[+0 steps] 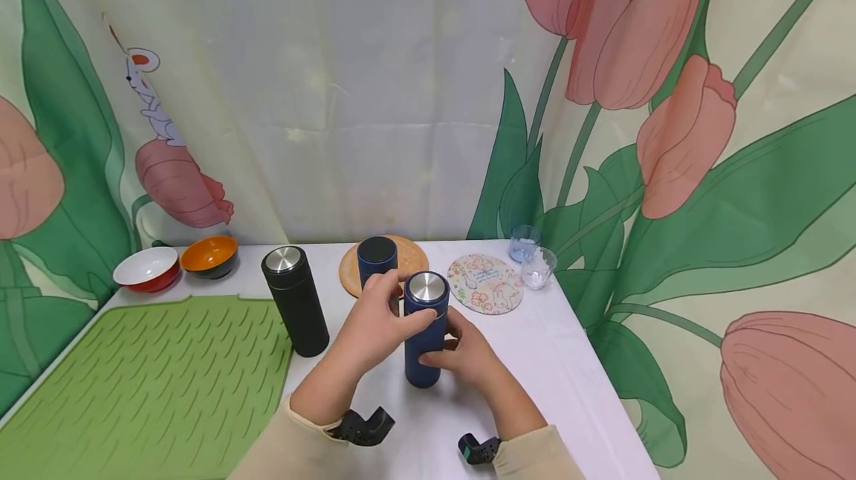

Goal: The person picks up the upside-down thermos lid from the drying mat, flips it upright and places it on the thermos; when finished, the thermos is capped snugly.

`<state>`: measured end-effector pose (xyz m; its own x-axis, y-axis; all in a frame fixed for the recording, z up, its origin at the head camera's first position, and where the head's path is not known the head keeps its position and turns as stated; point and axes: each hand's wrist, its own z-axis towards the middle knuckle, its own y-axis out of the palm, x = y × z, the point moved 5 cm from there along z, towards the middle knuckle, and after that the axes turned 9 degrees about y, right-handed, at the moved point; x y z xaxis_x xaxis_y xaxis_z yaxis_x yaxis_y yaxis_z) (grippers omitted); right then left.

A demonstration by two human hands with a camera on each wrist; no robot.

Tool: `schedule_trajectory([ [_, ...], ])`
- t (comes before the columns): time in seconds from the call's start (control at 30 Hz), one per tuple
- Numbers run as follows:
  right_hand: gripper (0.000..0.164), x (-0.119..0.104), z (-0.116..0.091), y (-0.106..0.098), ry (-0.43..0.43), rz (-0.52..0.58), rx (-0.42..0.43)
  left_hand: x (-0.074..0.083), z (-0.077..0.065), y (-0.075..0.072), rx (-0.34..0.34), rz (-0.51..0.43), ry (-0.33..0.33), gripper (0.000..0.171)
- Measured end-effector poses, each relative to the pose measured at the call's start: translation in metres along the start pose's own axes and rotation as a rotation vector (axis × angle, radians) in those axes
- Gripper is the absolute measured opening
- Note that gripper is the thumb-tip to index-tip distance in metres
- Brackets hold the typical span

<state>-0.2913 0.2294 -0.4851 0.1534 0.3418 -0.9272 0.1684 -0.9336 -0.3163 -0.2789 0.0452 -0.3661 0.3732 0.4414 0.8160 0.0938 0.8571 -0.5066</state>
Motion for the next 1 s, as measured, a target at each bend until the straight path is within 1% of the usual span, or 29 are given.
schedule_trajectory([
  [0.07, 0.078, 0.0, 0.001, -0.001, 0.006, -0.004, 0.008, -0.001, 0.001, -0.002, -0.045, -0.047, -0.004, 0.063],
  [0.13, 0.079, 0.0, 0.001, -0.001, 0.006, -0.009, 0.005, -0.002, 0.001, -0.003, -0.074, -0.059, -0.007, 0.061],
  [0.2, 0.08, 0.001, 0.002, 0.0, 0.004, -0.009, -0.008, -0.002, 0.0, -0.003, -0.076, -0.047, -0.013, 0.061],
  [0.23, 0.08, 0.002, 0.003, 0.0, 0.003, -0.011, -0.015, -0.001, -0.001, -0.003, -0.066, -0.03, -0.021, 0.063],
  [0.33, 0.082, 0.003, 0.005, 0.001, -0.01, -0.019, -0.03, 0.004, -0.005, 0.0, -0.006, 0.07, -0.022, 0.08],
  [0.4, 0.08, 0.003, 0.005, 0.001, -0.023, -0.028, -0.024, 0.008, -0.006, 0.004, 0.053, 0.157, -0.008, 0.091],
  [0.43, 0.08, 0.003, 0.005, 0.001, -0.028, -0.033, -0.019, 0.01, -0.007, 0.006, 0.086, 0.203, 0.0, 0.093],
  [0.5, 0.08, 0.002, 0.004, 0.0, -0.036, -0.036, -0.011, 0.014, -0.006, 0.008, 0.147, 0.278, 0.021, 0.092],
  [0.57, 0.079, 0.002, 0.002, 0.0, -0.029, -0.032, -0.007, 0.015, -0.005, 0.009, 0.191, 0.302, 0.029, 0.083],
  [0.6, 0.08, 0.002, 0.001, 0.0, -0.024, -0.031, -0.005, 0.015, -0.005, 0.01, 0.198, 0.3, 0.03, 0.078],
  [0.67, 0.08, 0.002, 0.0, 0.001, -0.022, -0.026, -0.005, 0.014, -0.004, 0.009, 0.18, 0.261, 0.037, 0.07],
  [0.73, 0.079, 0.002, -0.001, 0.001, -0.023, -0.016, -0.006, 0.012, -0.002, 0.008, 0.129, 0.182, 0.034, 0.064],
  [0.8, 0.079, 0.0, -0.001, 0.001, -0.028, -0.009, -0.01, 0.011, -0.001, 0.005, 0.063, 0.095, 0.021, 0.065],
  [0.87, 0.079, -0.001, -0.001, 0.001, -0.029, -0.003, -0.017, 0.01, -0.001, 0.003, 0.021, 0.031, -0.001, 0.07],
  [0.93, 0.079, -0.001, 0.0, 0.001, -0.024, -0.01, -0.016, 0.01, -0.002, 0.001, 0.018, 0.03, -0.02, 0.074],
  [1.0, 0.079, 0.001, 0.001, 0.001, -0.015, -0.024, -0.01, 0.01, -0.003, 0.001, 0.058, 0.086, -0.03, 0.083],
])
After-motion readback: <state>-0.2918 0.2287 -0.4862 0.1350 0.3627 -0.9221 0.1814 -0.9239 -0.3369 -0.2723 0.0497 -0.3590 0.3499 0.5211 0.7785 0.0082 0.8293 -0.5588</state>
